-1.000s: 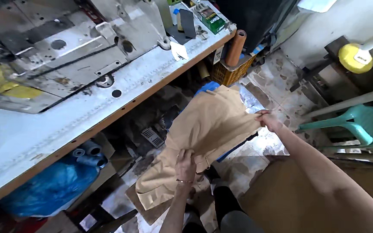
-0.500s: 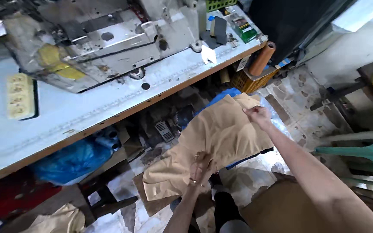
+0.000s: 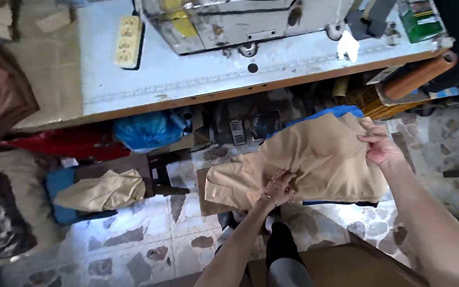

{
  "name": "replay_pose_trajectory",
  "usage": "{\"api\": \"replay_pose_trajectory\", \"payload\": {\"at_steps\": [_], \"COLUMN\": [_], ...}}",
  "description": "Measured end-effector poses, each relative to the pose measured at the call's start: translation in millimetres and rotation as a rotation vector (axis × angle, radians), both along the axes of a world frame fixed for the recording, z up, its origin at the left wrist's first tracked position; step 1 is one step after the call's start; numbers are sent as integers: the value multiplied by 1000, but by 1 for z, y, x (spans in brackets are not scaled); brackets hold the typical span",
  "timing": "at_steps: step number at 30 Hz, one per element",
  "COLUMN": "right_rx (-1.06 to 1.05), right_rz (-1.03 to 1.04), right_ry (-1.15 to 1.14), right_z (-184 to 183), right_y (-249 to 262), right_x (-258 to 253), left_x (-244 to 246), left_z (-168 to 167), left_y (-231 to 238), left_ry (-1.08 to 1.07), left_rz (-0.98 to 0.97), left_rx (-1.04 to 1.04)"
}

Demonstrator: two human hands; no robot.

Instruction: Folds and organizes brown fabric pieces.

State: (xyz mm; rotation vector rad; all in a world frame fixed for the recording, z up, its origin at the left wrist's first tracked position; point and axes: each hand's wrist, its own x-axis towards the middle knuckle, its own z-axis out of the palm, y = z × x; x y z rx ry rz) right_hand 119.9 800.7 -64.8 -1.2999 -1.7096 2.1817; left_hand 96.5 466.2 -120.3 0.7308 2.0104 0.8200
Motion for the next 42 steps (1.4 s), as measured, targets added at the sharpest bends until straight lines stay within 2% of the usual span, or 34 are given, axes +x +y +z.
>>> {"api": "replay_pose_trajectory", "payload": {"at_steps": [2, 4, 7, 8, 9, 10, 12, 14, 17, 20, 22, 24, 27, 30, 31, 33, 34, 35, 37, 38, 40, 42], "right_rx": [63, 170, 293, 327, 361, 409, 525, 556, 431, 313, 262, 259, 463, 568, 539, 296, 242, 269, 431, 407, 75, -270], "right_rz": [-177, -350, -551, -580, -567, -516, -322, -81, 264, 630, 777, 847, 987, 1207, 1132, 823, 760, 811, 964, 885, 451, 174], "right_ry": [104, 88, -12, -26, -31, -14, 63, 127, 128, 135, 107, 58, -66, -173, -105, -53, -68, -112, -128, -117, -150, -138], "right_z": [-4, -1, 12, 14, 16, 17, 17, 11, -11, -40, -52, -66, -61, -56, -58, -53, -39, -19, 25, 40, 58, 68], "right_y": [9, 17, 32, 34, 31, 20, -20, -83, -199, -302, -351, -386, -414, -427, -431, -440, -441, -439, -437, -438, -436, -418], "right_x": [9, 21, 49, 58, 66, 73, 91, 108, 122, 120, 106, 86, 49, 19, 25, 41, 41, 36, 3, -13, -35, -46], "left_x": [2, 2, 2, -2, -10, -20, -31, -28, -16, -20, -25, -26, -17, 1, 5, 9, 8, 6, 2, -2, -7, -12], "left_z": [-1, 5, 2, 2, 3, -2, -30, -57, -74, -61, -54, -47, -20, 28, 45, 64, 71, 74, 68, 65, 57, 49], "left_y": [-6, -21, -69, -91, -114, -136, -181, -218, -244, -254, -254, -252, -242, -227, -220, -209, -209, -212, -224, -229, -228, -215], "left_ry": [-11, -59, 98, 174, 220, 234, 205, 228, 216, 128, 94, 85, 115, 276, 359, 547, 596, 605, 428, 277, 137, 246], "left_rz": [11, 49, 322, 420, 475, 479, 338, 152, 130, 167, 212, 351, 576, 520, 451, 349, 363, 445, 657, 729, 725, 663], "left_rx": [68, 137, 276, 185, -7, -223, -545, -666, -607, -614, -615, -567, -321, 36, 157, 386, 454, 500, 562, 576, 576, 533]}}
